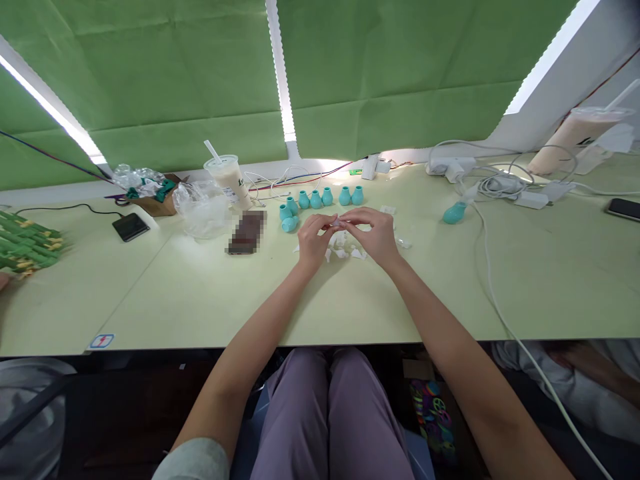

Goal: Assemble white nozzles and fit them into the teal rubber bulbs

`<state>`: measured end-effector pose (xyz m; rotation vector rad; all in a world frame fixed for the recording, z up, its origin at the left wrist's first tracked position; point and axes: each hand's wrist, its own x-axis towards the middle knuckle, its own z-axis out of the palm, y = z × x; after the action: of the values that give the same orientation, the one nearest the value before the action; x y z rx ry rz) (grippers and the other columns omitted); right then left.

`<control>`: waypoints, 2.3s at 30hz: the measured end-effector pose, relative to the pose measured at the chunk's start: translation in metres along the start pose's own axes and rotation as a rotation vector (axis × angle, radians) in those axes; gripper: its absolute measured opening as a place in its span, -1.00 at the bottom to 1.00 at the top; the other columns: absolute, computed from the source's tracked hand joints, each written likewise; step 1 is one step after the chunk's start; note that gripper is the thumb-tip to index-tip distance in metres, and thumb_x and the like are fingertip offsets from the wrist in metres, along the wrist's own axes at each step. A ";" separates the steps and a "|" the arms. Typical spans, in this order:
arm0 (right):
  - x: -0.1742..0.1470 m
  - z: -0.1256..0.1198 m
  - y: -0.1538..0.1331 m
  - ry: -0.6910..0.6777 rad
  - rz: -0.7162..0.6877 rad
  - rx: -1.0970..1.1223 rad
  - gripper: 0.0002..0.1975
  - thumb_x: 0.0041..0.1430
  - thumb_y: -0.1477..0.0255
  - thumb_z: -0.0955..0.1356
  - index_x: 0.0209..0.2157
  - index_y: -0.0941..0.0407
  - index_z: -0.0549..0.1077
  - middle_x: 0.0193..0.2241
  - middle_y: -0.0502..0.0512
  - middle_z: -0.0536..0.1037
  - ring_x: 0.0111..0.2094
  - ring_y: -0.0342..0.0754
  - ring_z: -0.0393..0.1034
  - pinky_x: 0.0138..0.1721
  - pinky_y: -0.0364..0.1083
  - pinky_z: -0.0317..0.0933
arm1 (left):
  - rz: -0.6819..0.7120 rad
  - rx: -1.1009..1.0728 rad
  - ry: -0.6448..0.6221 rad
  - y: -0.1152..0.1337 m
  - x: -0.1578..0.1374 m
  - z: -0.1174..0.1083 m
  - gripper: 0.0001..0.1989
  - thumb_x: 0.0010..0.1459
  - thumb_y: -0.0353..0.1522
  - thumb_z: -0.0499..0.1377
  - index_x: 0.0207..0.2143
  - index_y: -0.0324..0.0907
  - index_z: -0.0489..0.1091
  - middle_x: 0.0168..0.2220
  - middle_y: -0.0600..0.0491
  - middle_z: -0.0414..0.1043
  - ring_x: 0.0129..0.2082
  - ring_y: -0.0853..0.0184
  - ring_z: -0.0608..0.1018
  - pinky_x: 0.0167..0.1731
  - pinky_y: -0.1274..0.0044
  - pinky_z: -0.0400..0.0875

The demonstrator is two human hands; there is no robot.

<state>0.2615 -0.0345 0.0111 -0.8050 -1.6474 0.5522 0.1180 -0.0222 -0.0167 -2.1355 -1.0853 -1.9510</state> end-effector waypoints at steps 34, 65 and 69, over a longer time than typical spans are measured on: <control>0.002 -0.004 -0.005 0.044 -0.110 -0.050 -0.97 0.00 0.42 0.42 -0.45 0.02 0.55 -0.41 -0.01 0.55 -0.33 -0.06 0.42 -0.19 -0.03 0.29 | 0.031 0.032 -0.026 -0.001 0.003 -0.004 -0.73 0.03 -0.17 0.20 -0.30 -0.16 0.47 -0.39 0.05 0.49 -0.42 0.44 0.47 -0.43 0.55 0.40; 0.001 -0.003 -0.006 0.105 -0.106 -0.047 -0.91 0.03 0.32 0.40 -0.46 0.02 0.54 -0.44 0.00 0.54 -0.35 -0.05 0.43 -0.23 -0.02 0.31 | 0.103 0.004 0.055 0.009 0.007 -0.005 -0.73 -0.06 -0.19 0.27 -0.34 -0.16 0.50 -0.48 0.06 0.51 -0.51 0.45 0.43 -0.51 0.57 0.33; 0.004 -0.010 -0.008 0.045 -0.152 -0.072 -0.91 0.05 0.32 0.39 -0.45 0.00 0.55 -0.42 0.01 0.54 -0.34 -0.04 0.42 -0.23 -0.02 0.30 | 0.056 -0.014 0.042 0.012 0.006 -0.005 -0.73 -0.04 -0.17 0.25 -0.33 -0.14 0.51 -0.48 0.07 0.51 -0.52 0.45 0.43 -0.49 0.56 0.34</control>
<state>0.2694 -0.0374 0.0216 -0.7315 -1.6780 0.3676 0.1197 -0.0305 -0.0055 -2.0974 -0.9979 -1.9751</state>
